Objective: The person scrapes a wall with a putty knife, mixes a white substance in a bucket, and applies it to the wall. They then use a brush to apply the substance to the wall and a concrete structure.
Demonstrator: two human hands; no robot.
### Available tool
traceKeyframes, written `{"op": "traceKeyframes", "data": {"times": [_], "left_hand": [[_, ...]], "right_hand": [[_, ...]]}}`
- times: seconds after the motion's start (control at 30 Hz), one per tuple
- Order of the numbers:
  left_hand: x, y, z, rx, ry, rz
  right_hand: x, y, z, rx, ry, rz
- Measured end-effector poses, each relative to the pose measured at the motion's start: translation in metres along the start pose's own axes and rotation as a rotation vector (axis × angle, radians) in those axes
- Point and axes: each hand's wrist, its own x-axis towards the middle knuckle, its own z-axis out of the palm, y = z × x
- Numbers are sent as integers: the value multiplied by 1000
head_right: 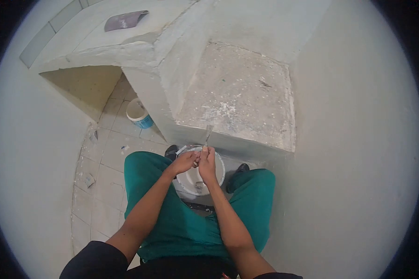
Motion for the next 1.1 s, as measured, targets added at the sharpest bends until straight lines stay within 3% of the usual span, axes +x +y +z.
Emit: {"op": "traceKeyframes", "data": {"times": [0.17, 0.3, 0.53, 0.7, 0.77, 0.87, 1.1], "left_hand": [[-39, 14, -40, -59, 95, -126], [-67, 30, -77, -386, 163, -267], [-92, 30, -97, -760, 165, -99], [-95, 33, -104, -863, 211, 3], [-92, 28, -110, -882, 224, -52], [-92, 24, -116, -895, 246, -93], [-86, 13, -116, -911, 282, -107]], "right_hand": [[-14, -1, 55, 36, -29, 10], [-10, -1, 105, 41, 9, 10], [13, -6, 174, 46, 195, 1], [22, 12, 191, -81, 177, -31], [18, -1, 188, -141, 140, 32], [19, 1, 188, -162, 185, -99], [-3, -32, 183, -104, 110, 58]]}}
